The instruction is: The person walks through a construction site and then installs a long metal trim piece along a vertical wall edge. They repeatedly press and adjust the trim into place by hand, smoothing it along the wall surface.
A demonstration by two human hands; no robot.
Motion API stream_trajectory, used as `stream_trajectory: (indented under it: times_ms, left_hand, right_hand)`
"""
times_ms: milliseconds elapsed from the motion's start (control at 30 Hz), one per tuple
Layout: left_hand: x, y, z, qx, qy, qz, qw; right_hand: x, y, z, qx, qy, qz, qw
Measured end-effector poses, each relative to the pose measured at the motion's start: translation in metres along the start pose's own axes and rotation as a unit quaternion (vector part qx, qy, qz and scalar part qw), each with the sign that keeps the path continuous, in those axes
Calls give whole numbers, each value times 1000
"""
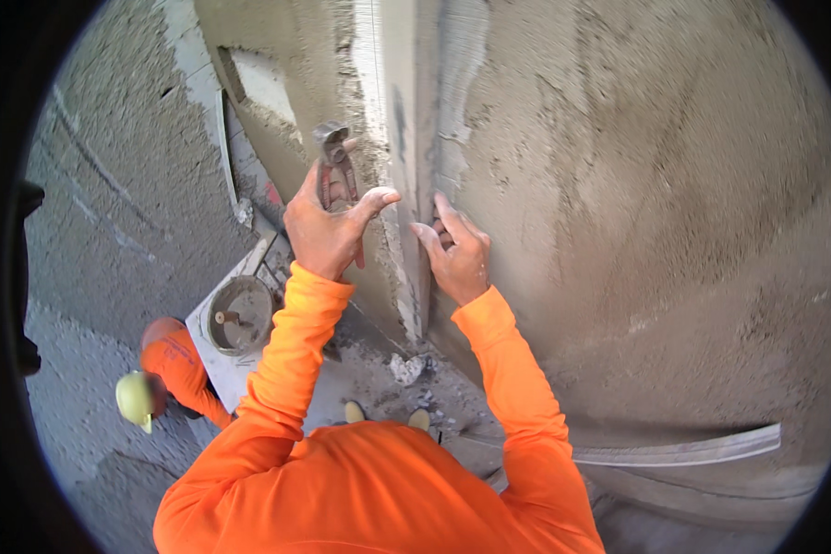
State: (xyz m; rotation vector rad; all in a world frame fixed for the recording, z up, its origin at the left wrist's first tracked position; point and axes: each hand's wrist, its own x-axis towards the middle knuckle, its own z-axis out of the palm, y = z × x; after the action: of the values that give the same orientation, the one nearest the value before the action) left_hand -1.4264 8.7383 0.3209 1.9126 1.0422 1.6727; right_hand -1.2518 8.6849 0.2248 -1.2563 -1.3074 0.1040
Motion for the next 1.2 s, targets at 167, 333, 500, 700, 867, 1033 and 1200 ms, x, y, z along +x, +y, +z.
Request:
stream_trajectory:
  times_ms: [167, 333, 500, 700, 867, 1033, 1200]
  left_hand:
    - [-15, -37, -90, -116, 17, -143, 983]
    - [-76, -124, -183, 45, 57, -288, 955]
    - [-177, -217, -280, 150, 129, -448, 872]
    - [-308, -347, -397, 298, 157, -592, 733]
    - [-360, -473, -432, 344, 55, -728, 591]
    - [-370, -576, -433, 320, 49, -803, 500]
    - [-348, -594, -429, 368, 40, -772, 517]
  right_hand:
    - [-2, -2, 5, -73, 15, -42, 996]
    - [-7, -4, 9, -112, 13, -23, 993]
    - [-15, -6, 10, -127, 35, 24, 991]
    - [-21, -11, 13, -153, 12, 52, 987]
    - [-21, -11, 16, -186, 74, 110, 974]
    - [-23, -22, 11, -235, 51, 106, 965]
    - [-21, -27, 6, -227, 57, 138, 962]
